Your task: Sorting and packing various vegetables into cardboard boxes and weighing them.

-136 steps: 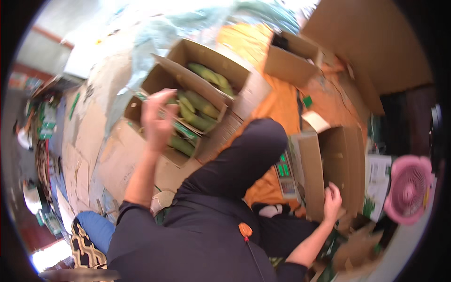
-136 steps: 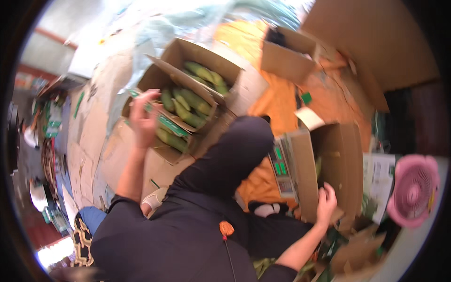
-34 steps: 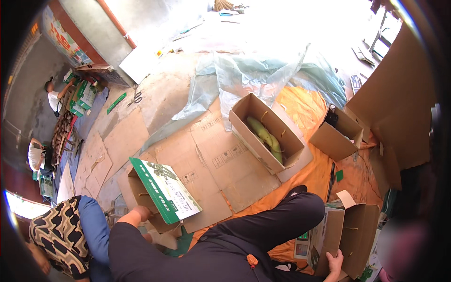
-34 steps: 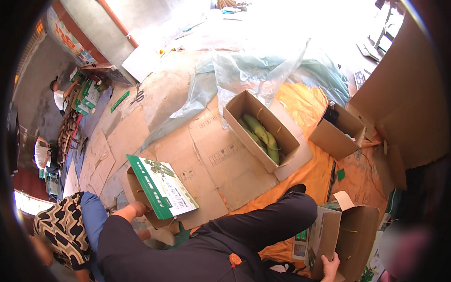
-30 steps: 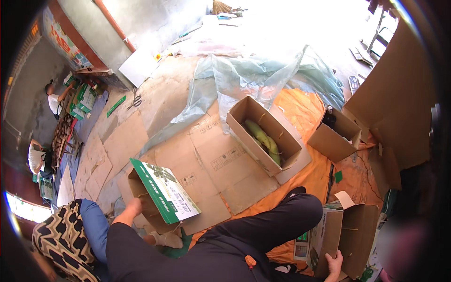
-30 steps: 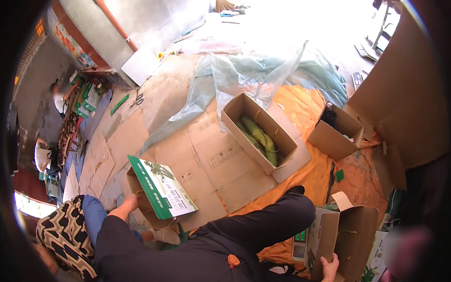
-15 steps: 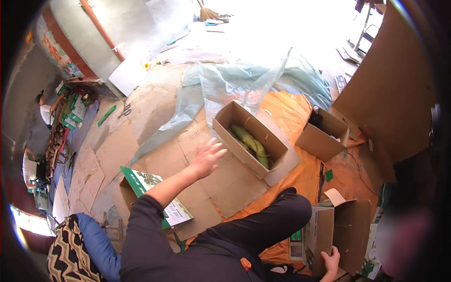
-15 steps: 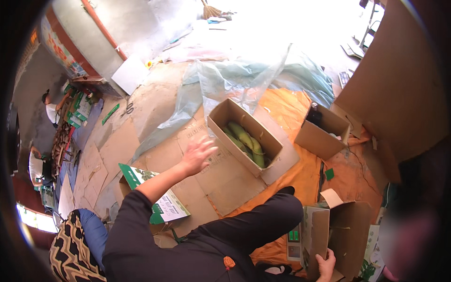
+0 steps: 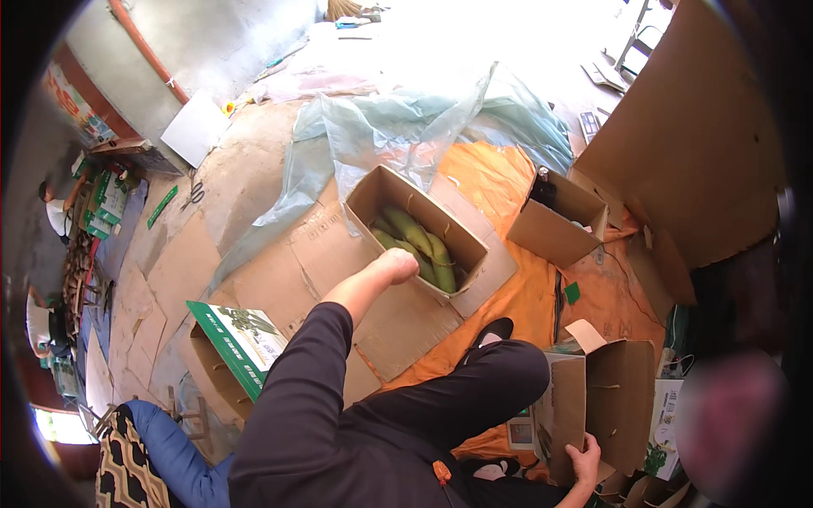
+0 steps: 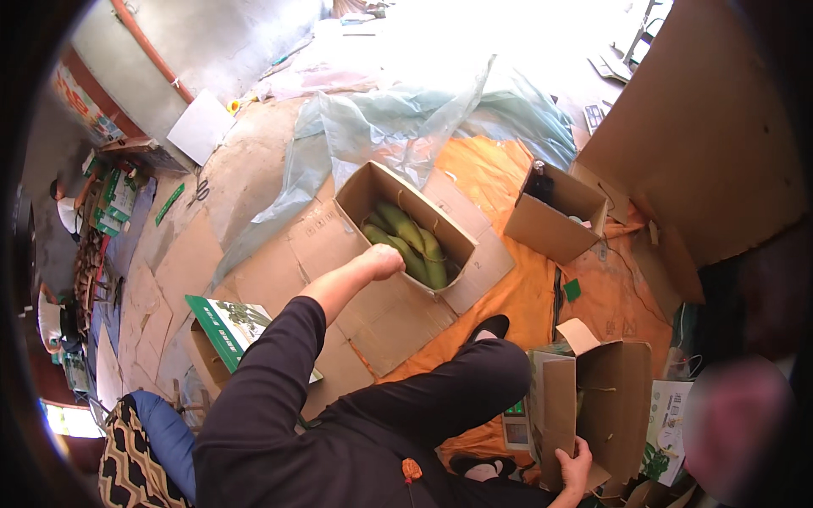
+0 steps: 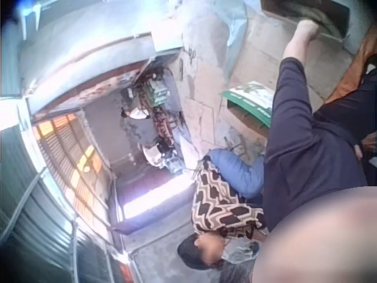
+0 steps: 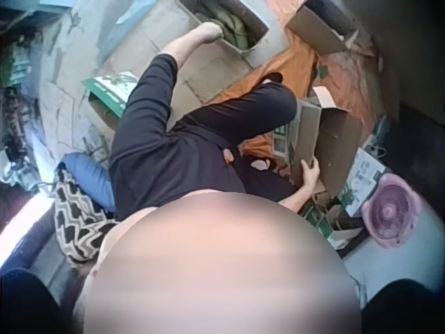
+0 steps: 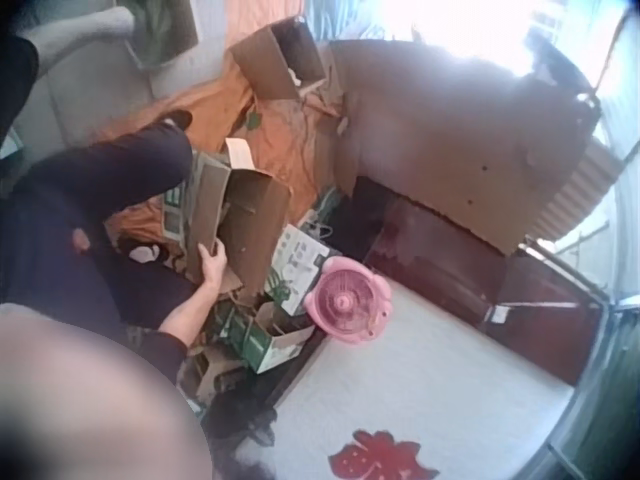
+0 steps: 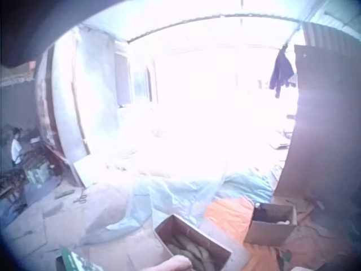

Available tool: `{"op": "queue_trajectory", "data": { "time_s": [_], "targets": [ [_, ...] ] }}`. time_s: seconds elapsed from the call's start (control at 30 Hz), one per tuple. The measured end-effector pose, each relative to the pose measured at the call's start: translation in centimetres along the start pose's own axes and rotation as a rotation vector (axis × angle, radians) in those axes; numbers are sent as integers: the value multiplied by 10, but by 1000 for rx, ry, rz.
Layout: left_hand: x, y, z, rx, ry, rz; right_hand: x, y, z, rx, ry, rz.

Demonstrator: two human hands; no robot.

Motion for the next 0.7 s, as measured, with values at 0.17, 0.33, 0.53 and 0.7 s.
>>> {"op": "queue_trajectory", "data": {
  "time_s": [0.17, 0.33, 0.53, 0.7],
  "targets": [
    [49, -31, 15, 45, -17, -45, 0, -2, 5, 109, -15, 24],
    [117, -68, 29, 28, -77, 42, -4, -1, 3, 220, 58, 25],
    [224, -109, 31, -68, -93, 195, -5, 0, 4, 323, 58, -2],
    [304, -144, 30, -7, 24, 290, -4, -3, 10, 413, 72, 1]
  ]
}}
Point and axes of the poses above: each hand's wrist, its own x-axis away from the middle knuckle, its own y-axis out of the back of the hand, z = x × y, the point moved 3 cm from there along -x, towards the middle knuckle, and after that the axes turned 3 degrees about -x, right-handed, at the moved point
